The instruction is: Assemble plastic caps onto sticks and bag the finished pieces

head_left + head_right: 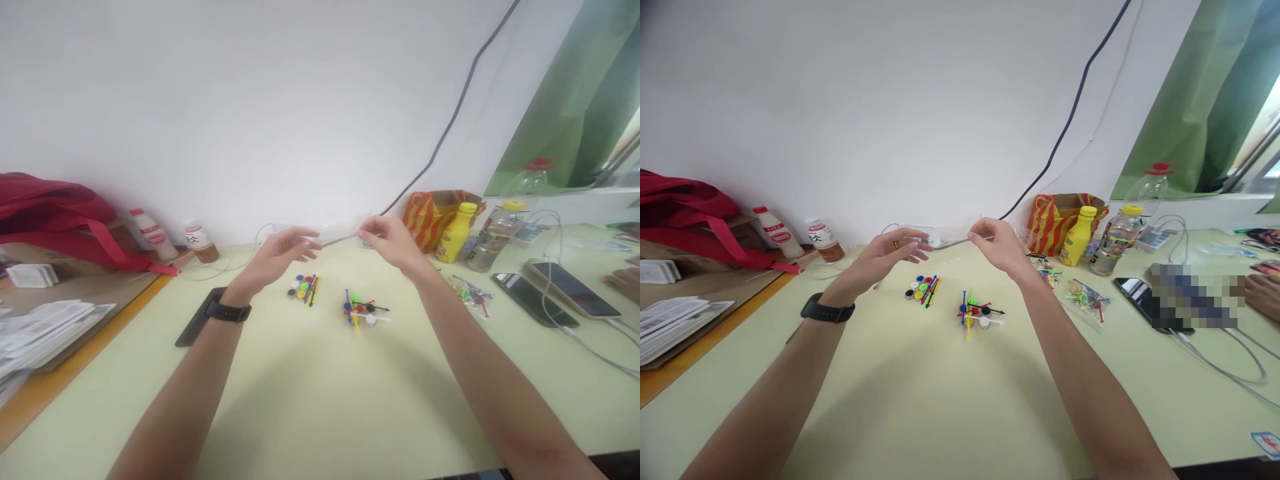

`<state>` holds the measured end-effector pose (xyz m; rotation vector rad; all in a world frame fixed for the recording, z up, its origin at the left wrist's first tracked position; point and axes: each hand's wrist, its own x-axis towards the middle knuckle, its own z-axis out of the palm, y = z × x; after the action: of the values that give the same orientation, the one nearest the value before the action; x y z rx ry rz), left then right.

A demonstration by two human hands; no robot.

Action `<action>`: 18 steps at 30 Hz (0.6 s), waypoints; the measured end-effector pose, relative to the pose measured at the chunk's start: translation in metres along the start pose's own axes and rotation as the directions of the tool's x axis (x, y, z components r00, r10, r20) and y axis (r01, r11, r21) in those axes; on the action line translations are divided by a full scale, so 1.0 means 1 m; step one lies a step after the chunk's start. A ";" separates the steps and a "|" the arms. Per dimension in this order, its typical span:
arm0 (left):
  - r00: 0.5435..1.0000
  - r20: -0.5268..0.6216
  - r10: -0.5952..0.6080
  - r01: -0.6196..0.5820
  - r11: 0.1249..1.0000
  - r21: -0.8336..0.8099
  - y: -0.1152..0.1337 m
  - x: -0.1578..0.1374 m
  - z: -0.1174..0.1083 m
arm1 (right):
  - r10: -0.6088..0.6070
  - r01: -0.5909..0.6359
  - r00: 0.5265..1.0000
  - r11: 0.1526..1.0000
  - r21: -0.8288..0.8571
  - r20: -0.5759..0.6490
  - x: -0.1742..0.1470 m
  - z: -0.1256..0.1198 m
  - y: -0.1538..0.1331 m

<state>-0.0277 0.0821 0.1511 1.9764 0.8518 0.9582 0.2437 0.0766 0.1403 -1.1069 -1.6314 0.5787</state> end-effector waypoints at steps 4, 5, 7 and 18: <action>1.000 -0.004 -0.005 0.005 1.000 0.011 0.001 0.001 0.002 | 0.064 -0.084 0.992 0.980 0.179 0.112 -0.002 -0.005 -0.002; 1.000 -0.003 -0.003 0.003 1.000 0.011 0.002 0.001 0.003 | 0.053 -0.085 0.987 0.973 0.216 0.152 -0.002 -0.008 -0.003; 1.000 -0.003 0.005 -0.005 1.000 0.012 0.004 0.000 0.004 | 0.004 -0.062 0.976 0.964 0.260 0.216 -0.004 -0.013 -0.005; 0.997 -0.041 0.059 -0.060 0.998 -0.014 0.010 -0.002 0.008 | -0.094 -0.013 0.903 0.969 0.246 0.418 -0.011 -0.025 -0.015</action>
<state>-0.0197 0.0728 0.1559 1.9851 0.8099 1.0395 0.2621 0.0564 0.1559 -0.7946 -1.8881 1.0223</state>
